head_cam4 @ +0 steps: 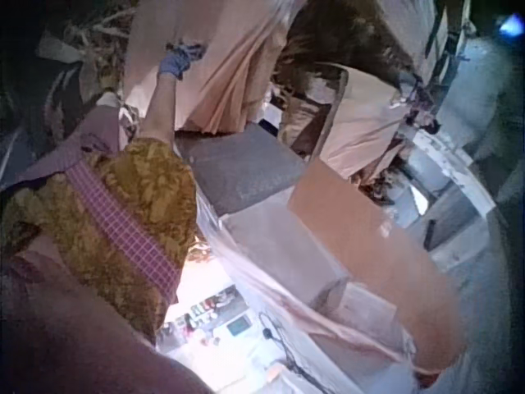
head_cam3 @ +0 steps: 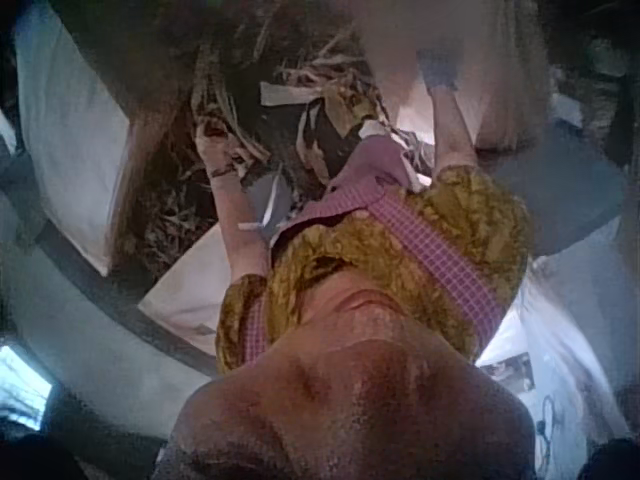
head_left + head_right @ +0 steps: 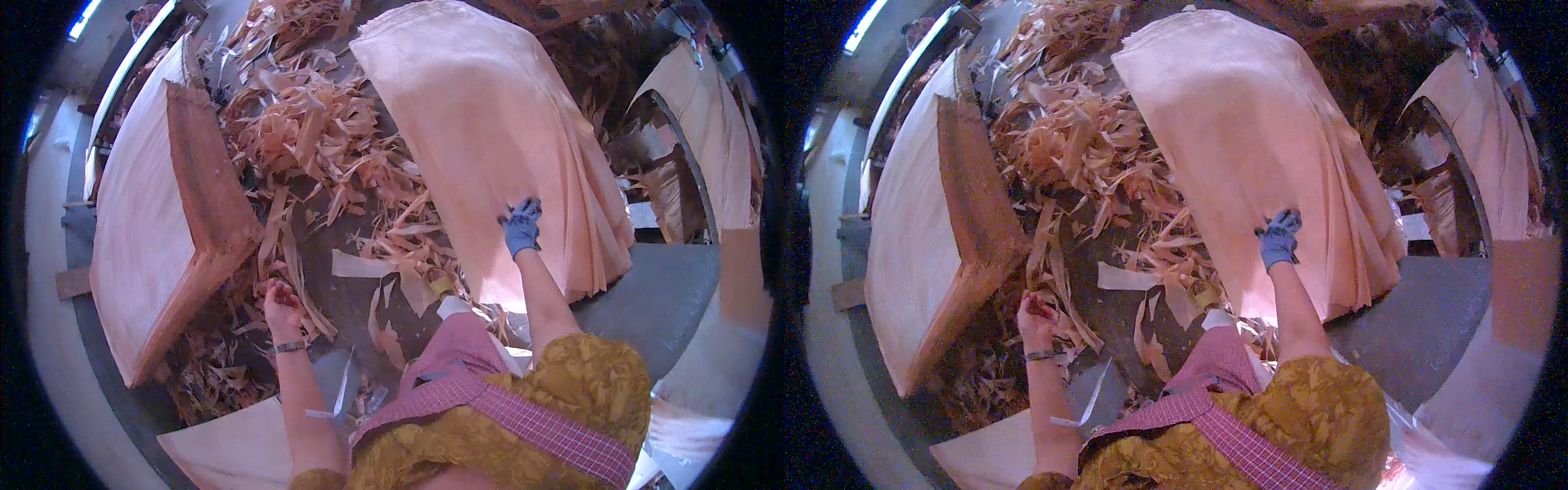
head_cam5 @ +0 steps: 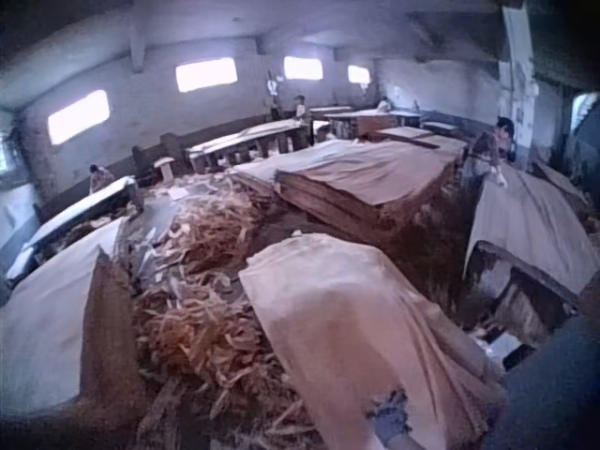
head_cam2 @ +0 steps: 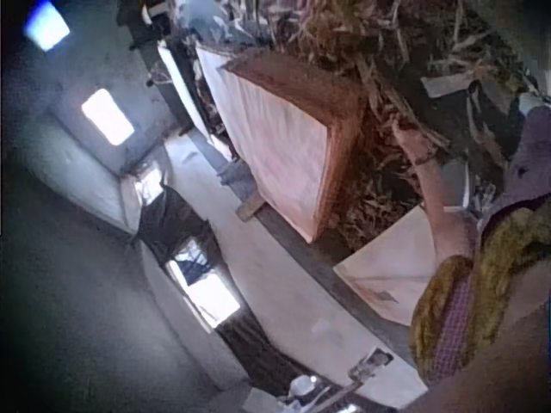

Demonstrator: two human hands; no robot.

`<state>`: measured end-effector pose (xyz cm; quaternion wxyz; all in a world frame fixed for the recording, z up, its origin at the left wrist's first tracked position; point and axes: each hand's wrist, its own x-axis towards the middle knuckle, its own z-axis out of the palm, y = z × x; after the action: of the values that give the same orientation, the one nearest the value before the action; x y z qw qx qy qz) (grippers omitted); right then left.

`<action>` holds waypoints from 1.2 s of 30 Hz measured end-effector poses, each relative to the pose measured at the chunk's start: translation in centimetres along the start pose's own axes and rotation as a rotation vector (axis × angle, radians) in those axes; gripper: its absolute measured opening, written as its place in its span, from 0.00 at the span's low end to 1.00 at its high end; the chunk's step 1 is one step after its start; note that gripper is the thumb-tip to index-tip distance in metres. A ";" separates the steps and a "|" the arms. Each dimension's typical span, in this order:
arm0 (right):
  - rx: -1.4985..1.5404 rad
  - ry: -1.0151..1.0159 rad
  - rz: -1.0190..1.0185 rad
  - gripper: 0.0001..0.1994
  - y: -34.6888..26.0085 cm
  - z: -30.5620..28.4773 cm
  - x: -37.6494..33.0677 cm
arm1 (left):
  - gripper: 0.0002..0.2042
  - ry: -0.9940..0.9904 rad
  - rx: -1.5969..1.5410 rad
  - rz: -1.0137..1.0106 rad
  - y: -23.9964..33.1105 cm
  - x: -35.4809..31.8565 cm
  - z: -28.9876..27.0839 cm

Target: The person trims damaged or uneven edges from sheets of wood veneer using a utility knife and organizes the sheets into stacks on worktables.

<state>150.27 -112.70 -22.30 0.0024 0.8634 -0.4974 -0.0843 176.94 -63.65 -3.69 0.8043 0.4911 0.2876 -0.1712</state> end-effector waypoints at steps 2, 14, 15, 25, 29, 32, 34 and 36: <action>-0.372 0.031 -0.091 0.28 1.1 2.4 0.6 | 0.07 0.043 0.041 -0.064 -1.9 1.2 0.3; 0.456 0.145 -0.234 0.08 0.2 -11.5 -10.4 | 0.14 -0.596 0.606 -0.468 -13.0 1.7 13.6; 0.462 0.142 -0.226 0.08 0.7 -13.5 -12.7 | 0.16 -0.712 0.625 -0.535 -14.4 1.7 15.3; 0.583 -0.020 0.020 0.11 8.1 -22.4 -41.6 | 0.39 -1.096 0.251 -0.829 -25.6 5.8 26.7; 0.618 0.043 0.244 0.13 10.4 -20.9 -51.5 | 0.22 -1.107 0.614 -0.770 -27.8 3.1 24.4; 0.679 0.244 0.455 0.13 13.6 -18.3 -59.9 | 0.16 -1.071 0.681 -0.667 -29.4 -6.3 22.2; 0.639 0.338 0.734 0.12 15.4 -16.6 -64.4 | 0.16 -0.978 0.754 -0.566 -28.5 -16.8 20.3; 0.615 0.493 0.884 0.12 18.0 -15.2 -69.5 | 0.19 -1.138 0.768 -0.470 -30.9 -19.7 18.4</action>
<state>102.99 -63.29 4.25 -0.0976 0.5294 -0.7963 0.2758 149.90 -94.35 -6.13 0.5420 0.4989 -0.1579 -0.6575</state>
